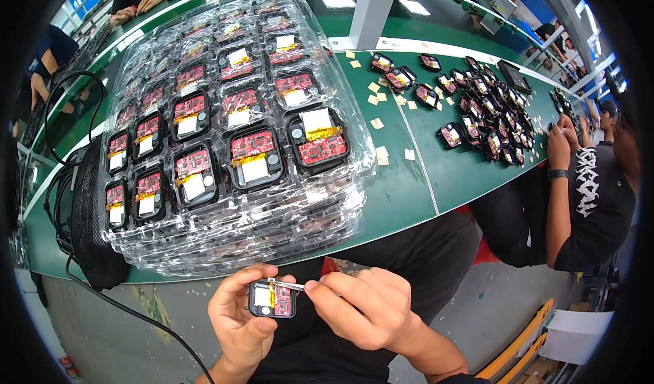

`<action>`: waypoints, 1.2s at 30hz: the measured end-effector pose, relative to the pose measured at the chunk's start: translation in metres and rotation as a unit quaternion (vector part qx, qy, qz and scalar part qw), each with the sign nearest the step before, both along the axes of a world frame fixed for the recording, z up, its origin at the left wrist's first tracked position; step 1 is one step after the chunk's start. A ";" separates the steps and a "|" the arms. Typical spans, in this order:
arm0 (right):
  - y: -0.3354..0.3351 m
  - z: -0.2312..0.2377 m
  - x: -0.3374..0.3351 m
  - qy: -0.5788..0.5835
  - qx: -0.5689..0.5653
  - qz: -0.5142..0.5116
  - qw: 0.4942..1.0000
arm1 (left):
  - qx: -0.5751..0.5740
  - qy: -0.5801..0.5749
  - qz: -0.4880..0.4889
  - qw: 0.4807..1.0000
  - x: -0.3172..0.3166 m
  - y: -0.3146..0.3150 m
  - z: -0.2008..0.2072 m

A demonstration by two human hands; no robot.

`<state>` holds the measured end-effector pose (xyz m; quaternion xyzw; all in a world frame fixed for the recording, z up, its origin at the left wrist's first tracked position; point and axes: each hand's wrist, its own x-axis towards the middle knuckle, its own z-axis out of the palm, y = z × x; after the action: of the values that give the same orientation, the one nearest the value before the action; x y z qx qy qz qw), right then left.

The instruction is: Assembling components into small electronic device housings on a factory assembly line.

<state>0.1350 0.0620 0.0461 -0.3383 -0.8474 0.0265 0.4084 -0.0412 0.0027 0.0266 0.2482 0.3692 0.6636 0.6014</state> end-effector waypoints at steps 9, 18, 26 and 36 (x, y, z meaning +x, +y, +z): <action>-0.002 0.003 0.003 -0.019 -0.040 0.024 0.999 | 0.004 0.013 -0.016 1.000 -0.001 -0.001 0.000; 0.002 0.007 0.004 0.076 -0.177 0.058 0.980 | 0.023 0.026 -0.027 0.999 -0.006 0.000 0.000; -0.002 0.005 0.002 0.019 -0.090 0.026 0.995 | 0.078 0.029 -0.065 0.994 -0.011 -0.001 -0.004; 0.000 0.021 0.008 0.114 -0.176 0.033 0.977 | 0.173 0.193 -0.026 0.966 -0.017 0.004 0.018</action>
<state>0.1430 0.0620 0.0675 -0.3715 -0.7880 0.2274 0.4351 -0.0583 0.0071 0.0444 0.4810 0.3511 0.6410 0.4842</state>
